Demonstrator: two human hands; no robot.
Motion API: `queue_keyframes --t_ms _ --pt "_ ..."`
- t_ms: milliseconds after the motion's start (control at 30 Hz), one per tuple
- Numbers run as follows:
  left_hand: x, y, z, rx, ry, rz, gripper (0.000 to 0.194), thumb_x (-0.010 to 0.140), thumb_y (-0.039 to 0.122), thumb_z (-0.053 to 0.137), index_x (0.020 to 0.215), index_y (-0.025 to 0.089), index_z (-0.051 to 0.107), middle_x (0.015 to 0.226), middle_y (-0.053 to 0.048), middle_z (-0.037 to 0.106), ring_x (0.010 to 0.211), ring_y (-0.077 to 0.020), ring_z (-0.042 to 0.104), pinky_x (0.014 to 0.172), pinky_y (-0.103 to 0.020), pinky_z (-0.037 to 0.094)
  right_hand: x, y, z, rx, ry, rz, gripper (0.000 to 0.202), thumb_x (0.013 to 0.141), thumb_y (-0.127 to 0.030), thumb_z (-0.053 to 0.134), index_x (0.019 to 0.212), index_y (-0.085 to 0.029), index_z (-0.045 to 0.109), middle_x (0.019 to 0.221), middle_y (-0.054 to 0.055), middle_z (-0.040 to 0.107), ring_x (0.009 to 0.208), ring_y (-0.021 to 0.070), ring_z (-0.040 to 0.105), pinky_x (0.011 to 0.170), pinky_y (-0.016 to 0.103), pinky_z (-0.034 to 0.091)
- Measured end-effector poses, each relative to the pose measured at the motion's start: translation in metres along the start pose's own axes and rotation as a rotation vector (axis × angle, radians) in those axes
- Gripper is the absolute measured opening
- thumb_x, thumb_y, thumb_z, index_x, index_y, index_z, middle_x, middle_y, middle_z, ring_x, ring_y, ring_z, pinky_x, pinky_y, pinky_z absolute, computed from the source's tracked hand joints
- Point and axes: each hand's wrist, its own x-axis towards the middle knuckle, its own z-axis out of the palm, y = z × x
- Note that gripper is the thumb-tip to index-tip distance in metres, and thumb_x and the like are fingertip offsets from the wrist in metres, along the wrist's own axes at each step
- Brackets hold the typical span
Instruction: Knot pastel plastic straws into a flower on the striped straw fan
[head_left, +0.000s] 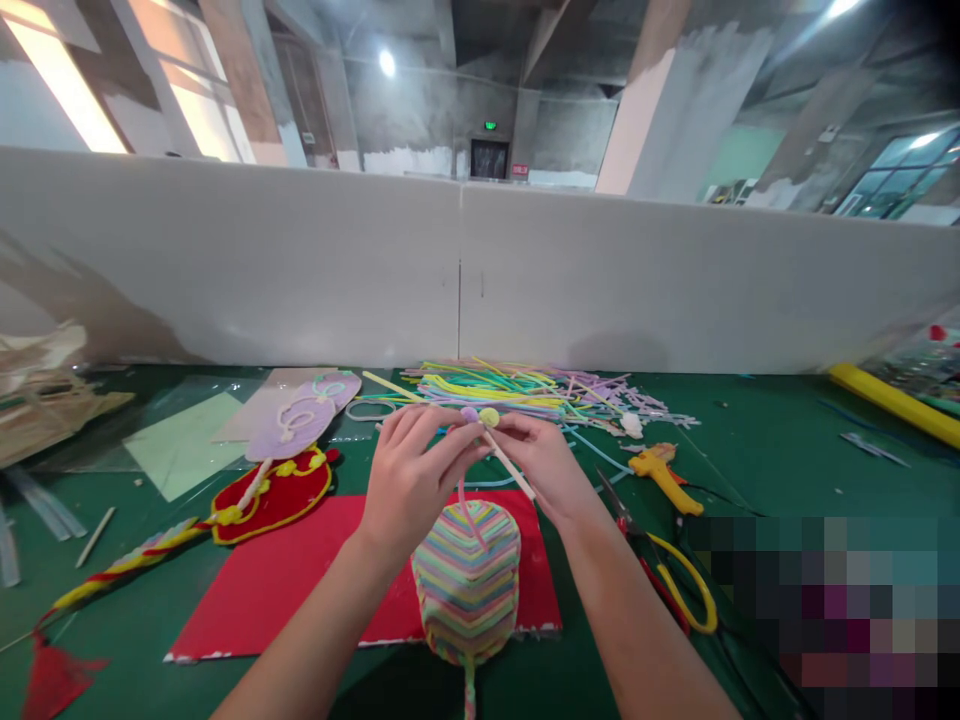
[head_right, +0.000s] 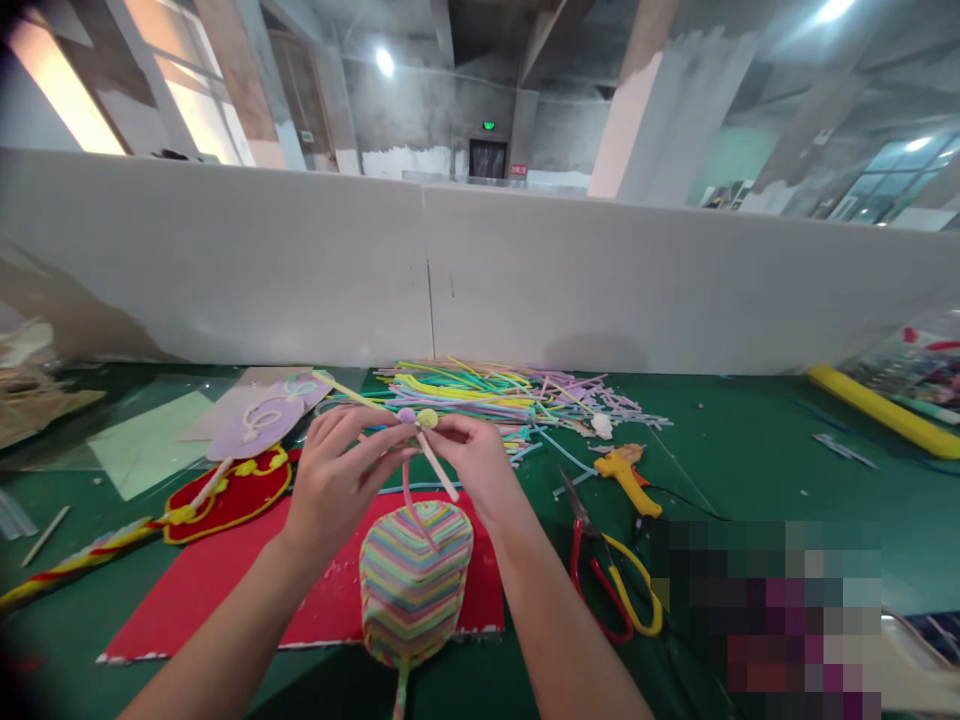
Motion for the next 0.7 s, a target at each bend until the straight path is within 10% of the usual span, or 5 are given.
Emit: queue_keyframes --t_ms 400,700 --pt "0.001 0.02 0.001 -0.257 -0.034 -0.489 0.015 0.08 0.028 0.056 0.092 0.02 0.056 0.077 -0.001 0.063 0.068 -0.0139 0.057 0.061 -0.026 0.045 -0.002 0.0 0.011 0.049 0.079 -0.033 0.018 0.061 -0.032 0.073 0.071 -0.018 0.067 0.071 0.001 0.064 0.074 0.0162 0.057 0.072 0.029 0.044" --pt "-0.004 0.022 0.002 -0.309 -0.056 -0.606 0.013 0.082 0.031 0.053 0.085 0.021 0.06 0.074 0.0 0.067 0.067 -0.0139 0.061 0.061 -0.024 0.045 -0.002 0.001 0.015 0.281 0.118 0.024 0.018 0.06 -0.028 0.075 0.074 -0.019 0.069 0.078 0.002 0.065 0.075 0.0149 0.058 0.069 0.027 0.044"
